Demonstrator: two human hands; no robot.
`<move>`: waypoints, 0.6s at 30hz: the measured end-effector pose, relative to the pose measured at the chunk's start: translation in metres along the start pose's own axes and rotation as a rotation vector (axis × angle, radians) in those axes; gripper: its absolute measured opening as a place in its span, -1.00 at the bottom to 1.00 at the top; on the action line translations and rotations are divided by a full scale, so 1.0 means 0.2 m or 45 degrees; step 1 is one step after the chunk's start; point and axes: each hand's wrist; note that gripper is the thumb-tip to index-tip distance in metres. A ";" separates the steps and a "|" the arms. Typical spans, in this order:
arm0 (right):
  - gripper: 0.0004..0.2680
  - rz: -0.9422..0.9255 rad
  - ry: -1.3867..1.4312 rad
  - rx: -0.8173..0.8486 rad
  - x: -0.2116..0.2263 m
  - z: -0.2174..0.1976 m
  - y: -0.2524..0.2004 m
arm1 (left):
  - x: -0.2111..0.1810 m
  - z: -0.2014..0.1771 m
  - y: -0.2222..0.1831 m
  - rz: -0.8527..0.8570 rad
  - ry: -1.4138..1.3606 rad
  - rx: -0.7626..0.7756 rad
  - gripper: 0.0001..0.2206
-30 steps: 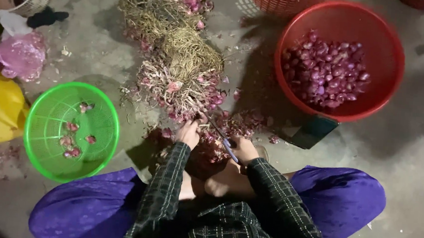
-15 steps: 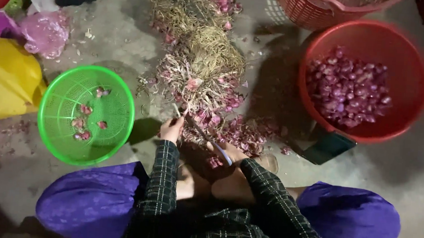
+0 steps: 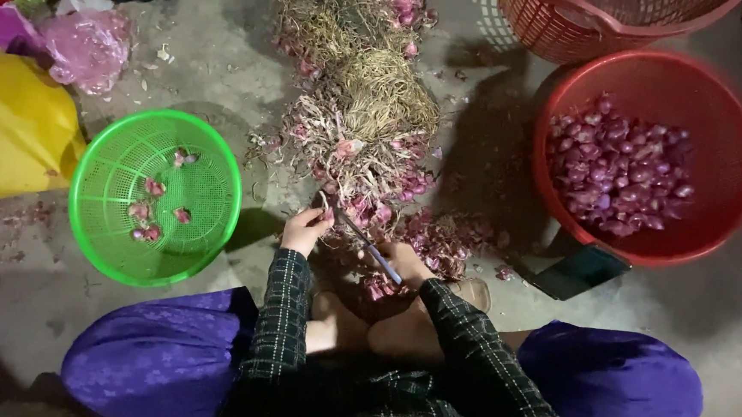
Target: Trimming the roots and stems of shallots using scissors and sorting them into baskets.
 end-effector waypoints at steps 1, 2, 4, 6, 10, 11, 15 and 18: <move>-0.60 0.029 0.001 -0.021 -0.06 0.03 0.01 | -0.01 -0.01 -0.01 0.004 -0.019 -0.008 -0.57; -0.56 0.059 0.003 -0.049 -0.12 0.07 0.02 | -0.02 -0.01 -0.01 0.013 -0.036 -0.012 -0.57; -0.65 0.044 0.283 -0.203 0.20 -0.06 -0.13 | -0.11 -0.01 -0.13 0.032 -0.195 -0.015 -0.57; -0.73 0.032 0.563 -0.362 0.41 -0.14 -0.22 | -0.25 0.02 -0.29 0.049 -0.353 -0.007 -0.56; -0.69 0.005 1.324 -0.543 0.60 -0.22 -0.32 | -0.51 0.09 -0.61 0.219 -0.394 0.115 -0.74; -0.72 -0.023 1.391 -0.589 0.66 -0.25 -0.36 | -0.54 0.10 -0.66 0.272 -0.317 0.122 -0.81; -0.78 -0.094 1.512 -0.754 0.72 -0.29 -0.47 | -0.66 0.10 -0.82 0.340 -0.407 0.115 -0.92; -0.78 -0.119 1.381 -0.684 0.75 -0.37 -0.57 | -0.75 0.08 -0.93 0.434 -0.508 0.220 -0.87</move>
Point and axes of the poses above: each hand's wrist, its own y-axis towards the middle knuckle, its own z-axis out of the palm, x = y × z, and after that the axes turned 2 degrees about y, right-handed
